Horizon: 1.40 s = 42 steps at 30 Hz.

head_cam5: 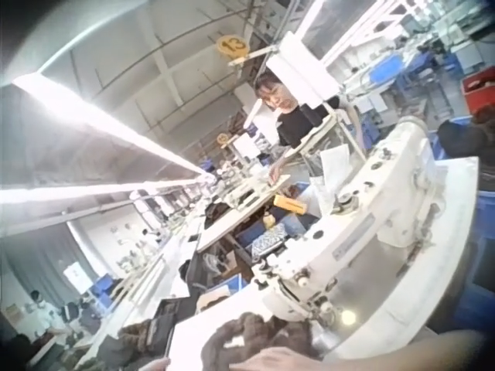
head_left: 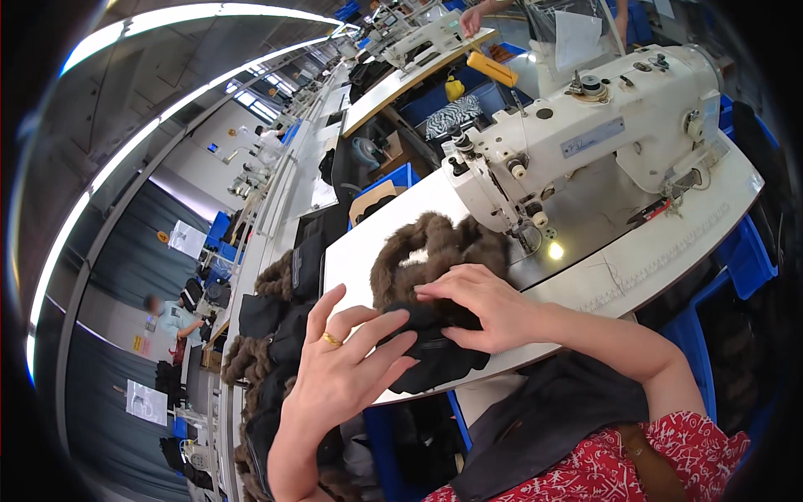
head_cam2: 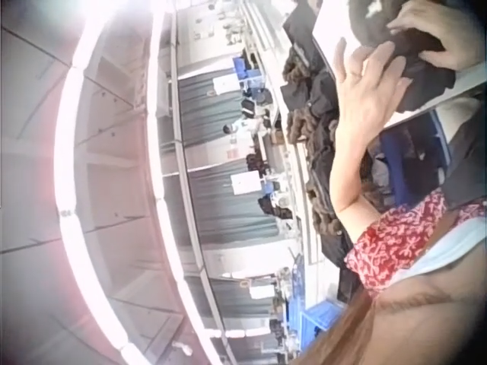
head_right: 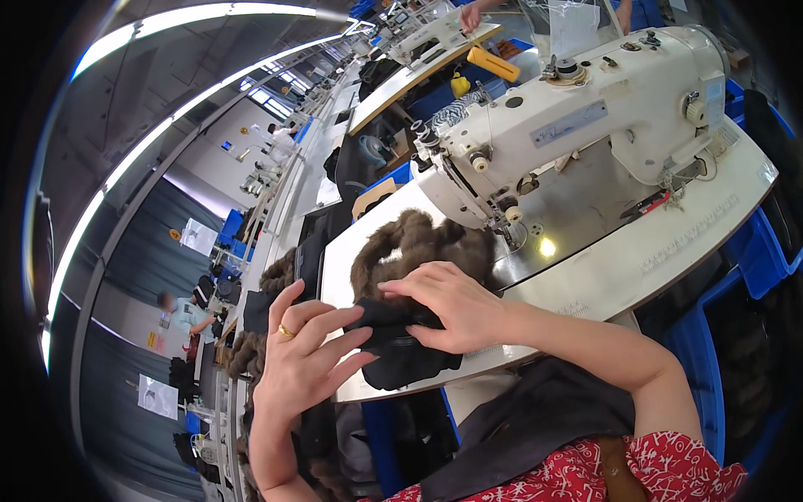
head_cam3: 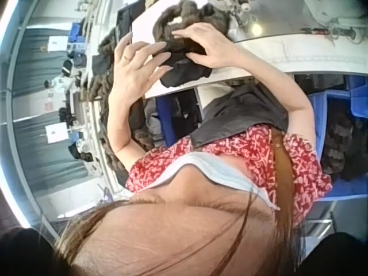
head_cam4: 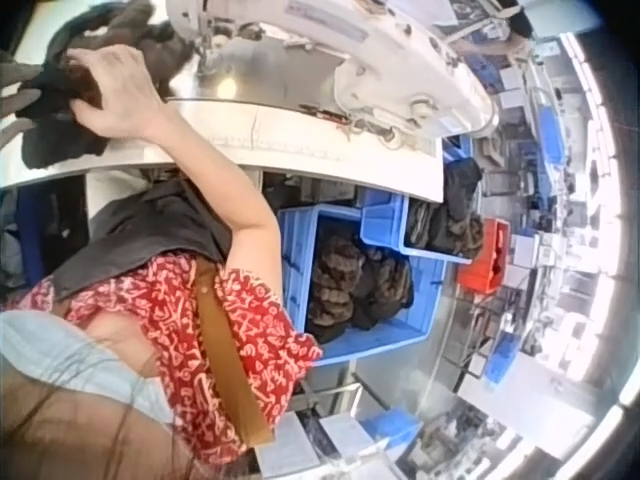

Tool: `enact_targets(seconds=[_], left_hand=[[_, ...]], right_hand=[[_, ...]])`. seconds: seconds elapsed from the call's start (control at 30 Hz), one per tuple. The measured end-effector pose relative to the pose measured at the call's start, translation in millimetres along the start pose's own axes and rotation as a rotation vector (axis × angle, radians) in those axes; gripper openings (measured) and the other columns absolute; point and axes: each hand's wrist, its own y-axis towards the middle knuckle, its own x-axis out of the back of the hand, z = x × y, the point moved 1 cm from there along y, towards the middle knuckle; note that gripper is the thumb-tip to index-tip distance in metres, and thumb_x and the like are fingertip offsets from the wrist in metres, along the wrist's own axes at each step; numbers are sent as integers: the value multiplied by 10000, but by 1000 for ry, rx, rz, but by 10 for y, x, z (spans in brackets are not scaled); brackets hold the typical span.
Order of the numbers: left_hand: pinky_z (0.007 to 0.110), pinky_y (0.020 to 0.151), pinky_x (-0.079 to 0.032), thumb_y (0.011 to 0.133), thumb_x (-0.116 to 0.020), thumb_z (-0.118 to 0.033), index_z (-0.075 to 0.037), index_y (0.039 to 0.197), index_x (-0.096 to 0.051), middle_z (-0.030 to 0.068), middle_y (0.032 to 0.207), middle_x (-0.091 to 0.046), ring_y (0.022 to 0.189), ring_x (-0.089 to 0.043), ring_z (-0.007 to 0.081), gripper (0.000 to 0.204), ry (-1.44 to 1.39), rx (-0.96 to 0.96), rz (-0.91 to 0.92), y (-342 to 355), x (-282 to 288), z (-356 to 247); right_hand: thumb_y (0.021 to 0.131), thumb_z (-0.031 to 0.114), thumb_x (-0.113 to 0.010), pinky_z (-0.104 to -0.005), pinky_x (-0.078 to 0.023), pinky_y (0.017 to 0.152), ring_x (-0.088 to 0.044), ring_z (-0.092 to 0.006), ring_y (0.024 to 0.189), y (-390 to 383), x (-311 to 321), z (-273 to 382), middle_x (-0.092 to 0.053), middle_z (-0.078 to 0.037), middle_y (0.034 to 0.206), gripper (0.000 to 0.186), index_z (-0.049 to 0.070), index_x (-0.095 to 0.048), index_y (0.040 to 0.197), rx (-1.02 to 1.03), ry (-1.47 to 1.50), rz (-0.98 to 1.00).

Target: Sewing a piece of leather or fur trim onto a black fabric component using an industrial sewing machine.

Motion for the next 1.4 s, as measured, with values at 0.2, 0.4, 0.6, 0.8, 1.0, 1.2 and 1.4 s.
enact_targets(seconds=[0.2, 0.4, 0.6, 0.8, 1.0, 1.2, 1.4], left_hand=[[538, 1136, -295, 703, -766, -209, -165, 845, -716, 16, 1200, -596, 1197, -498, 227, 157, 202, -204, 212, 400, 8, 88], [407, 1010, -418, 751, -751, -234, -89, 668, -591, 17, 744, -531, 825, -555, 208, 231, -336, -423, 305, 472, -175, -248], [319, 792, -424, 805, -724, -207, -107, 707, -614, 2, 689, -511, 756, -531, 187, 178, -193, -269, 304, 444, -86, -111], [314, 677, -433, 674, -666, -94, -91, 726, -623, 13, 666, -532, 709, -558, 175, 68, 183, -186, 628, 484, -149, -159], [310, 710, -427, 716, -620, -110, -86, 717, -598, 24, 695, -514, 805, -524, 187, 33, 180, -375, 585, 701, 66, -380], [348, 751, -476, 714, -654, -50, -33, 969, -638, 51, 835, -537, 836, -550, 237, 256, -24, -108, 430, 602, -20, -248], [314, 673, -429, 722, -651, -74, -87, 723, -579, 51, 731, -498, 761, -572, 210, 73, 174, -5, 818, 610, 101, -365]], right_hand=[[768, 261, -754, -519, -291, 1120, -449, -300, 1298, -142, -258, 139, -539, -107, 1321, 700, 35, -458, 1361, -77, -300, -193], [663, 196, -780, -528, -218, 1176, -434, -215, 1333, -208, -12, -41, -665, 1, 1181, 867, 62, -406, 1434, 56, -246, 39], [720, 148, -721, -512, -207, 1183, -467, -221, 1312, -305, 302, -74, -684, 32, 1178, 833, 86, -348, 1462, 46, -215, -1], [722, 143, -747, -515, -239, 1168, -475, -232, 1301, -341, 93, 10, -685, 12, 1178, 837, 73, -362, 1462, 22, -276, -66], [710, 110, -763, -520, -290, 1135, -483, -241, 1285, -310, -43, 14, -714, 0, 1079, 929, 58, -285, 1506, -33, -323, -139], [713, 104, -768, -507, -288, 1138, -486, -241, 1280, -260, -83, 0, -715, 5, 1077, 928, 50, -285, 1503, -100, -274, -159], [732, 148, -766, -487, -291, 1143, -483, -222, 1282, -251, -141, -7, -713, 27, 1054, 892, 66, -310, 1494, -10, -330, -170]])
